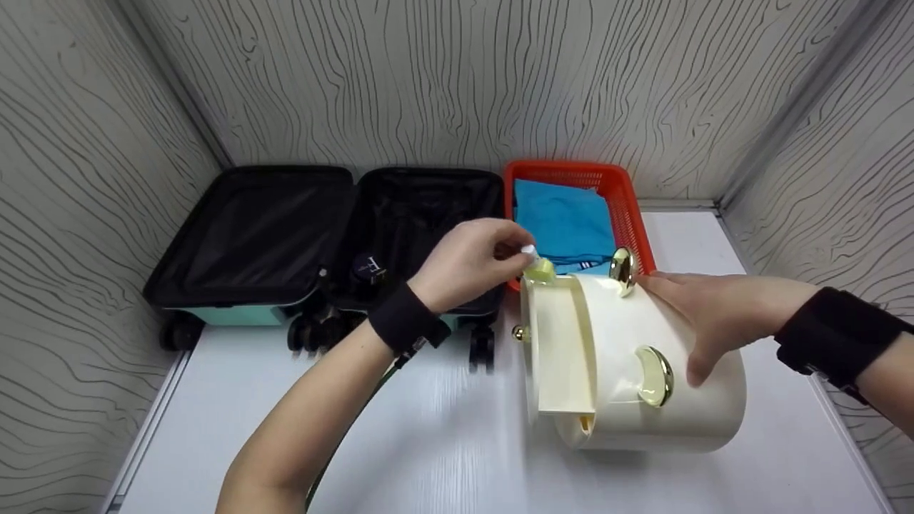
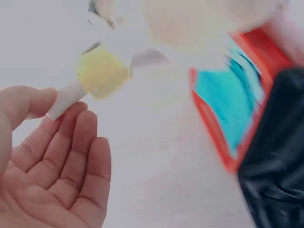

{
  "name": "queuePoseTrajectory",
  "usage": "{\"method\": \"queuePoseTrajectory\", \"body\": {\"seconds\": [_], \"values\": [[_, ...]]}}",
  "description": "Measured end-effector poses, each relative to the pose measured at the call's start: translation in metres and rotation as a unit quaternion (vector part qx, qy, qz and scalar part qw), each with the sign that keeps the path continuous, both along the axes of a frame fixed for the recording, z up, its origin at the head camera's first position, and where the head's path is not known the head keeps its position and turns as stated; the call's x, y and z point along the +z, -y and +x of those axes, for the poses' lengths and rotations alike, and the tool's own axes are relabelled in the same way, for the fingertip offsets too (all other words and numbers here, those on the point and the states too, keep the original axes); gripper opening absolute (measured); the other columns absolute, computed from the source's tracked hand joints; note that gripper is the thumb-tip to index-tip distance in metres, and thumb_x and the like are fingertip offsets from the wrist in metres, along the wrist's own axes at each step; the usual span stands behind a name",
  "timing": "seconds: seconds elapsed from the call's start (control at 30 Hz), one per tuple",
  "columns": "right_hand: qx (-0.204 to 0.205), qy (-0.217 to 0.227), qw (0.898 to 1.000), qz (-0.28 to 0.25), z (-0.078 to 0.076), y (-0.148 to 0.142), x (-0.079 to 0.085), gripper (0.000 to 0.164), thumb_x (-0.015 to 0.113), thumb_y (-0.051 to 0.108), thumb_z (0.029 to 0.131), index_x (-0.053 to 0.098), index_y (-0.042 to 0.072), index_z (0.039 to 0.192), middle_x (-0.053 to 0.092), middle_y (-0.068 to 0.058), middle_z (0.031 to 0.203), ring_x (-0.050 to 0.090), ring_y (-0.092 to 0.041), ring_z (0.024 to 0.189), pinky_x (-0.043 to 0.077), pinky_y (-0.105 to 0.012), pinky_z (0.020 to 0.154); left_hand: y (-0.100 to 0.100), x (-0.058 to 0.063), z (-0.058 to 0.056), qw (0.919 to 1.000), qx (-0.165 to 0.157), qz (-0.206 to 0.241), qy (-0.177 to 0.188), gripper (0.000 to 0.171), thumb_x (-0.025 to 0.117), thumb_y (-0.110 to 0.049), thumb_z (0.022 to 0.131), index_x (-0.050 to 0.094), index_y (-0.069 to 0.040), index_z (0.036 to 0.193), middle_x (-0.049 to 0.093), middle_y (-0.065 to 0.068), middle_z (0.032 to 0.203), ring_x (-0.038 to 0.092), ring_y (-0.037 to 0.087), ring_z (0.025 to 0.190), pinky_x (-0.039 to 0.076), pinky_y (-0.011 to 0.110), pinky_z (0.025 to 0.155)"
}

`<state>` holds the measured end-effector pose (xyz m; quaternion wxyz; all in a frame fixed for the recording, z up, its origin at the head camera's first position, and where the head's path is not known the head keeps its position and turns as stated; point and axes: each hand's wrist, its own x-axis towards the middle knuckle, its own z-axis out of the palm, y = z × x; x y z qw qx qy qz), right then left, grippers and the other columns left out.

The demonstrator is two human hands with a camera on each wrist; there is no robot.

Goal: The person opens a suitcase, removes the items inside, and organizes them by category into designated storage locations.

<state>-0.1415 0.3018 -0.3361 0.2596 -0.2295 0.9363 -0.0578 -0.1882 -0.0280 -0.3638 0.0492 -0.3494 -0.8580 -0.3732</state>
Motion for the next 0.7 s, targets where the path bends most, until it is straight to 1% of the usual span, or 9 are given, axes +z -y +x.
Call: {"method": "queuePoseTrajectory", "body": {"seconds": [0.07,0.17,0.27,0.33,0.37,0.47,0.6,0.7], "values": [[0.001,-0.001,1.0,0.0,0.0,0.0,0.0,0.136,0.1,0.041,0.052,0.027,-0.003,0.158,0.053,-0.016,0.142,0.056,-0.025,0.109,0.05,-0.047,0.089,-0.011,0.001,0.01,0.9978,-0.02,-0.041,-0.048,0.018,0.069,-0.022,0.098,0.077,-0.013,0.111,0.071,-0.006,0.101,0.062,0.004,0.09,0.051,0.02,0.079],[0.002,-0.001,1.0,0.0,-0.001,0.0,-0.001,0.135,0.099,0.041,0.052,0.028,-0.003,0.157,0.051,-0.017,0.145,0.055,-0.026,0.113,0.049,-0.048,0.092,-0.024,-0.004,0.02,0.9881,-0.045,-0.098,-0.109,0.016,0.069,-0.022,0.097,0.079,-0.016,0.108,0.073,-0.007,0.099,0.062,0.006,0.089,0.049,0.02,0.079],[0.002,0.002,1.0,-0.002,-0.002,0.001,-0.002,0.134,0.1,0.041,0.052,0.028,-0.003,0.157,0.052,-0.016,0.143,0.055,-0.026,0.112,0.049,-0.047,0.091,-0.034,-0.012,0.025,0.9799,-0.065,-0.138,-0.129,0.013,0.069,-0.021,0.096,0.08,-0.018,0.102,0.074,-0.009,0.095,0.06,0.008,0.083,0.048,0.022,0.074],[0.001,0.003,1.0,-0.002,-0.002,0.001,-0.002,0.135,0.1,0.041,0.052,0.028,-0.003,0.157,0.052,-0.016,0.143,0.054,-0.026,0.113,0.05,-0.048,0.092,-0.04,-0.018,0.025,0.9757,-0.071,-0.162,-0.129,0.011,0.069,-0.021,0.095,0.08,-0.02,0.098,0.074,-0.01,0.093,0.059,0.009,0.08,0.046,0.024,0.071],[0.002,0.003,1.0,-0.004,-0.001,0.001,-0.002,0.134,0.1,0.04,0.052,0.028,-0.003,0.157,0.053,-0.015,0.141,0.055,-0.025,0.111,0.05,-0.046,0.091,-0.041,-0.021,0.025,0.9743,-0.074,-0.173,-0.124,0.01,0.07,-0.021,0.094,0.08,-0.021,0.095,0.074,-0.011,0.091,0.058,0.009,0.079,0.045,0.026,0.071],[0.002,0.002,1.0,-0.005,-0.001,0.0,-0.001,0.134,0.099,0.039,0.052,0.027,-0.002,0.158,0.052,-0.015,0.144,0.054,-0.025,0.113,0.048,-0.047,0.093,-0.047,-0.025,0.025,0.9719,-0.079,-0.198,-0.101,0.01,0.071,-0.025,0.092,0.081,-0.024,0.093,0.074,-0.015,0.089,0.059,0.008,0.08,0.045,0.03,0.074],[0.001,0.003,1.0,-0.011,0.0,0.0,0.0,0.135,0.099,0.038,0.051,0.027,-0.003,0.157,0.054,-0.013,0.141,0.055,-0.023,0.108,0.048,-0.045,0.091,-0.053,-0.027,0.023,0.9704,-0.092,-0.216,-0.055,0.014,0.071,-0.029,0.093,0.084,-0.025,0.095,0.074,-0.016,0.087,0.061,0.005,0.082,0.045,0.034,0.086],[0.0,0.003,1.0,-0.013,0.0,-0.001,0.0,0.135,0.1,0.038,0.051,0.027,-0.002,0.157,0.055,-0.012,0.138,0.055,-0.022,0.106,0.049,-0.044,0.089,-0.058,-0.027,0.019,0.9677,-0.091,-0.234,-0.028,0.016,0.07,-0.032,0.094,0.083,-0.024,0.097,0.075,-0.013,0.093,0.062,0.01,0.094,0.04,0.039,0.106]]}}
